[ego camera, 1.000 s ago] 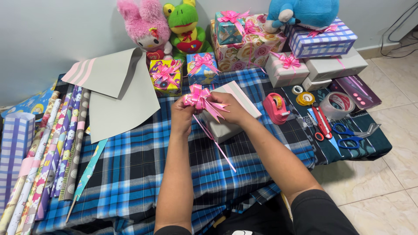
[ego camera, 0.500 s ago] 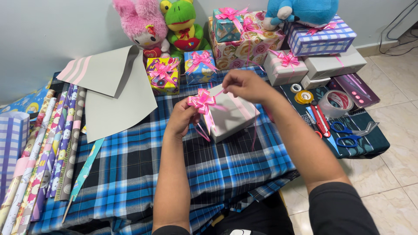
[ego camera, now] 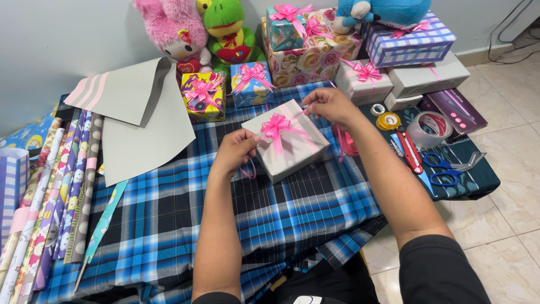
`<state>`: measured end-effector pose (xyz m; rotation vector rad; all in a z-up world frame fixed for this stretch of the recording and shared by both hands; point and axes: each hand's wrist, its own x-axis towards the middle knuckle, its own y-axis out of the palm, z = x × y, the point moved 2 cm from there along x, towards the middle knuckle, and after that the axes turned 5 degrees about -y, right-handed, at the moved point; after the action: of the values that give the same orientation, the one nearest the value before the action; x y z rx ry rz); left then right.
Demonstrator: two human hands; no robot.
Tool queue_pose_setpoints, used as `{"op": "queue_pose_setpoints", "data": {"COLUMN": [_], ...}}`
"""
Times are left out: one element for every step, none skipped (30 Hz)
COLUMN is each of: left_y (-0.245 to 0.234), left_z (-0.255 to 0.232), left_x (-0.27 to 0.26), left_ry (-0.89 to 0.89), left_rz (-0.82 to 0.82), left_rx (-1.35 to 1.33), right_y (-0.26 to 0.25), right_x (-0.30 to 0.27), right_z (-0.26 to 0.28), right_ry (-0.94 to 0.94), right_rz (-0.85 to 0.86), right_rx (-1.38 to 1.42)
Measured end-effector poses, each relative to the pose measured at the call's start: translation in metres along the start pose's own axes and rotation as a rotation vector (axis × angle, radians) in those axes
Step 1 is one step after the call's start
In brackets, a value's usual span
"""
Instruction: The person wraps a small box with light gray paper, folds and tapes the edges, then ties a pink ribbon around it to form a bow. The finished gift is placed on a table with other wrapped presents.
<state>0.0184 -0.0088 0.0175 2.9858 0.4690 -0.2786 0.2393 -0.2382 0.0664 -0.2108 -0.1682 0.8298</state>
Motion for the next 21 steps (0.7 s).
{"op": "queue_pose_setpoints", "data": {"left_y": [0.000, 0.000, 0.000, 0.000, 0.001, 0.001, 0.001, 0.001, 0.001, 0.000, 0.000, -0.001, -0.002, -0.004, -0.005, -0.006, -0.007, -0.008, -0.009, -0.011, -0.012], "left_z": [0.001, 0.003, 0.005, 0.006, 0.007, 0.007, 0.008, 0.008, 0.007, 0.007, 0.007, 0.006, 0.005, 0.004, 0.004, 0.004, 0.004, 0.005, 0.006, 0.008, 0.011], "left_x": [0.001, 0.002, 0.003, 0.003, 0.004, 0.005, 0.005, 0.006, 0.006, 0.006, 0.006, 0.006, 0.005, 0.004, 0.003, 0.003, 0.002, 0.002, 0.003, 0.003, 0.004], "left_ry": [-0.012, -0.024, -0.020, -0.015, -0.011, 0.015, 0.042, 0.068, 0.077, 0.086, 0.094, 0.090, 0.086, 0.082, 0.073, 0.065, 0.056, 0.047, 0.037, 0.027, 0.009], "left_rz": [-0.014, -0.027, -0.038, -0.048, -0.059, -0.062, -0.065, -0.070, -0.084, -0.099, -0.114, -0.117, -0.120, -0.124, -0.121, -0.119, -0.117, -0.118, -0.120, -0.121, -0.123], "left_rx": [0.014, 0.027, 0.043, 0.058, 0.074, 0.090, 0.105, 0.120, 0.132, 0.145, 0.158, 0.149, 0.140, 0.130, 0.128, 0.126, 0.124, 0.126, 0.129, 0.131, 0.141], "right_y": [0.001, 0.002, 0.002, 0.001, 0.002, 0.002, 0.002, 0.002, 0.001, 0.001, 0.000, 0.000, 0.001, 0.002, 0.003, 0.003, 0.004, 0.004, 0.004, 0.004, 0.004], "right_x": [0.001, 0.001, 0.001, 0.000, -0.002, -0.004, -0.006, -0.008, -0.009, -0.011, -0.012, -0.013, -0.013, -0.014, -0.014, -0.013, -0.012, -0.012, -0.011, -0.010, -0.010], "right_z": [-0.007, -0.013, -0.017, -0.021, -0.024, -0.026, -0.027, -0.027, -0.026, -0.025, -0.024, -0.023, -0.024, -0.026, -0.028, -0.030, -0.033, -0.036, -0.039, -0.043, -0.047], "right_ry": [-0.037, -0.074, -0.110, -0.118, -0.125, -0.133, -0.141, -0.150, -0.158, -0.165, -0.172, -0.179, -0.154, -0.129, -0.104, -0.080, -0.056, -0.031, -0.058, -0.085, -0.112], "right_rz": [0.013, 0.027, 0.041, 0.026, 0.011, -0.002, -0.027, -0.051, -0.075, -0.089, -0.102, -0.116, -0.119, -0.121, -0.123, -0.126, -0.129, -0.132, -0.130, -0.128, -0.125], "right_rx": [-0.003, -0.006, -0.009, -0.064, -0.118, -0.173, -0.217, -0.262, -0.307, -0.374, -0.441, -0.508, -0.491, -0.475, -0.459, -0.481, -0.503, -0.526, -0.522, -0.518, -0.514]}}
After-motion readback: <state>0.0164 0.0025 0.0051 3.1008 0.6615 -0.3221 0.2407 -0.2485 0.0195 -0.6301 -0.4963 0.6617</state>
